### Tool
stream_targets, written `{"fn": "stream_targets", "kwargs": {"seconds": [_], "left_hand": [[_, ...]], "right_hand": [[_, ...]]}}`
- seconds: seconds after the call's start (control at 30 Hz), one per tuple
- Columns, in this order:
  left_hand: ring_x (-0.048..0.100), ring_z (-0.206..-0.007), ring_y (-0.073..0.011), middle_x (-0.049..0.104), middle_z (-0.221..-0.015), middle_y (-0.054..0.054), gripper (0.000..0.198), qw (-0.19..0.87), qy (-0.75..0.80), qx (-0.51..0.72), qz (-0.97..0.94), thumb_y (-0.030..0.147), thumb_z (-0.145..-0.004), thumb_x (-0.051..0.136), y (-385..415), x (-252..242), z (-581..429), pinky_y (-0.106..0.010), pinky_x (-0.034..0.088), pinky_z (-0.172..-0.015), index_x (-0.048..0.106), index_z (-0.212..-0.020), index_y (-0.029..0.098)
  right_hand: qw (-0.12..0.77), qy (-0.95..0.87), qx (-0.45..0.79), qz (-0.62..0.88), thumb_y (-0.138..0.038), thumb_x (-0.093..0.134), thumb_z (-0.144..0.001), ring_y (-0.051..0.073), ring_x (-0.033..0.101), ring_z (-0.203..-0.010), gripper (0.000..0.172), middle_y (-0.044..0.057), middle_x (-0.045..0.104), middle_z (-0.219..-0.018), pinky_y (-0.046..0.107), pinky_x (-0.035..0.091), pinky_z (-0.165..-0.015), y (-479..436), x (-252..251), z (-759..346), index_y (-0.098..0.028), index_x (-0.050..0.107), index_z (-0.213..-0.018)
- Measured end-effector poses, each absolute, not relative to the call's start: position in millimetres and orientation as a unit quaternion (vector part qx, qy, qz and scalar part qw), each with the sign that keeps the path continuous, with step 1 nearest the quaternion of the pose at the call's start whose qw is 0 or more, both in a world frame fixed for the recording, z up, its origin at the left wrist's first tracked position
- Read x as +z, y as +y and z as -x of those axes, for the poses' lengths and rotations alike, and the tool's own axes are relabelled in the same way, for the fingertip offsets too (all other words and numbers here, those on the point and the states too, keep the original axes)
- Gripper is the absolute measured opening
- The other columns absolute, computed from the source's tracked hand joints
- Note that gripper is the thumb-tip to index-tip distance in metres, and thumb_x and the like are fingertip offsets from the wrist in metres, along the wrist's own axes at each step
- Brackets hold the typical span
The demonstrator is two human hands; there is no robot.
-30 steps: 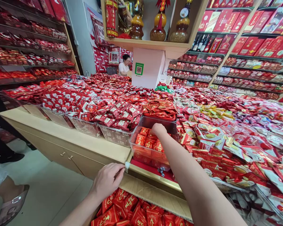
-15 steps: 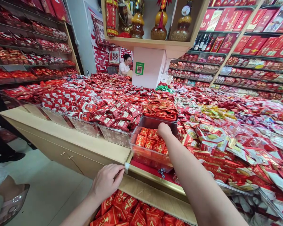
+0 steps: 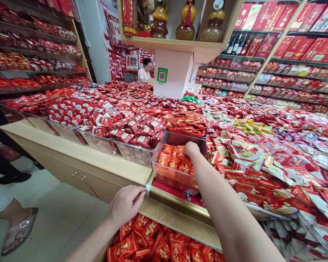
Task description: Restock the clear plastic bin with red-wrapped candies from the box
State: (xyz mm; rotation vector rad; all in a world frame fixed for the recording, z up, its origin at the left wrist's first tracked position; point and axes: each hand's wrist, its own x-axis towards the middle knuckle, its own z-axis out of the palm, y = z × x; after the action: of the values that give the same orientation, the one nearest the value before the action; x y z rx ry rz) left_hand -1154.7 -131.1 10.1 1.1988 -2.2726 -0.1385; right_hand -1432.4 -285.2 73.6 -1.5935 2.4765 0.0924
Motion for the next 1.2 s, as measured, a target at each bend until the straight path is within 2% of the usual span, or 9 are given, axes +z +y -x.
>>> {"fn": "stream_targets", "kwargs": {"seconds": [0.13, 0.23, 0.5, 0.6, 0.7, 0.87, 0.97, 1.1, 1.2], "left_hand": [[0.061, -0.069, -0.0165, 0.066, -0.073, -0.001, 0.017, 0.286, -0.848, -0.047, -0.444, 0.021, -0.083, 0.044, -131, 10, 1154, -0.029, 0.044, -0.064, 0.061, -0.083, 0.021], [0.06, -0.068, -0.016, 0.066, -0.073, -0.002, 0.018, 0.291, -0.847, -0.051, -0.441, 0.021, -0.084, 0.043, -131, 10, 1154, -0.029, 0.044, -0.064, 0.061, -0.083, 0.021], [0.06, -0.067, -0.0158, 0.066, -0.074, -0.001, 0.017, 0.293, -0.849, -0.053, -0.438, 0.02, -0.084, 0.042, -132, 10, 1153, -0.028, 0.044, -0.062, 0.059, -0.082, 0.021], [0.06, -0.067, -0.0161, 0.066, -0.073, -0.001, 0.016, 0.294, -0.848, -0.047, -0.438, 0.019, -0.084, 0.043, -132, 10, 1153, -0.028, 0.044, -0.062, 0.058, -0.082, 0.022], [0.06, -0.067, -0.0164, 0.065, -0.073, 0.0, 0.015, 0.294, -0.845, -0.042, -0.444, 0.019, -0.083, 0.044, -131, 10, 1153, -0.029, 0.044, -0.062, 0.058, -0.082, 0.022], [0.06, -0.066, -0.0164, 0.064, -0.071, 0.0, 0.015, 0.285, -0.843, -0.043, -0.454, 0.019, -0.083, 0.044, -132, 11, 1154, -0.029, 0.044, -0.061, 0.058, -0.08, 0.023], [0.06, -0.067, -0.0164, 0.064, -0.072, 0.001, 0.015, 0.285, -0.841, -0.046, -0.457, 0.019, -0.083, 0.044, -132, 9, 1154, -0.029, 0.044, -0.062, 0.058, -0.08, 0.023], [0.059, -0.066, -0.0165, 0.064, -0.072, 0.0, 0.015, 0.294, -0.844, -0.047, -0.447, 0.019, -0.083, 0.044, -134, 10, 1152, -0.029, 0.044, -0.061, 0.059, -0.081, 0.022], [0.056, -0.061, -0.0149, 0.062, -0.066, -0.001, 0.014, 0.366, -0.843, -0.035, -0.391, 0.016, -0.082, 0.045, -129, 13, 1149, -0.027, 0.042, -0.058, 0.058, -0.084, 0.02]], "right_hand": [[0.082, 0.83, -0.031, 0.551, -0.021, 0.058, -0.07, 0.026, 0.063, -0.087, 0.035, 0.019, 0.067, -0.091, 0.027, 0.049, -0.066, -274, 79, 1425, -0.003, 0.062, -0.1], [0.091, 0.824, -0.031, 0.559, -0.037, 0.063, -0.068, 0.027, 0.061, -0.093, 0.05, 0.02, 0.064, -0.099, 0.027, 0.048, -0.07, -269, 82, 1417, -0.003, 0.059, -0.104], [0.069, 0.844, -0.077, 0.526, -0.014, 0.05, -0.076, 0.025, 0.059, -0.099, 0.04, 0.023, 0.059, -0.106, 0.028, 0.046, -0.078, -269, 82, 1412, 0.0, 0.049, -0.113], [0.083, 0.832, -0.07, 0.544, -0.027, 0.051, -0.079, 0.025, 0.058, -0.099, 0.036, 0.022, 0.058, -0.108, 0.03, 0.046, -0.077, -267, 83, 1411, -0.005, 0.056, -0.108], [0.098, 0.827, -0.056, 0.55, -0.043, 0.055, -0.074, 0.028, 0.056, -0.101, 0.048, 0.02, 0.055, -0.113, 0.033, 0.046, -0.078, -265, 81, 1410, -0.01, 0.057, -0.109], [0.106, 0.836, -0.049, 0.536, -0.046, 0.055, -0.073, 0.033, 0.052, -0.106, 0.056, 0.02, 0.05, -0.116, 0.04, 0.044, -0.081, -266, 82, 1407, -0.01, 0.052, -0.116], [0.071, 0.839, -0.069, 0.536, -0.046, 0.055, -0.074, 0.035, 0.05, -0.106, 0.052, 0.021, 0.049, -0.115, 0.043, 0.044, -0.079, -257, 109, 1396, -0.011, 0.053, -0.113], [-0.018, 0.715, -0.193, 0.671, -0.034, 0.052, -0.079, 0.026, 0.053, -0.1, 0.03, 0.015, 0.055, -0.104, 0.037, 0.043, -0.081, -198, 145, 1369, -0.014, 0.057, -0.101], [0.086, 0.528, -0.253, 0.806, -0.034, 0.044, -0.084, 0.019, 0.057, -0.089, 0.022, 0.007, 0.061, -0.093, 0.031, 0.046, -0.075, -123, 125, 1349, -0.021, 0.059, -0.096]]}}
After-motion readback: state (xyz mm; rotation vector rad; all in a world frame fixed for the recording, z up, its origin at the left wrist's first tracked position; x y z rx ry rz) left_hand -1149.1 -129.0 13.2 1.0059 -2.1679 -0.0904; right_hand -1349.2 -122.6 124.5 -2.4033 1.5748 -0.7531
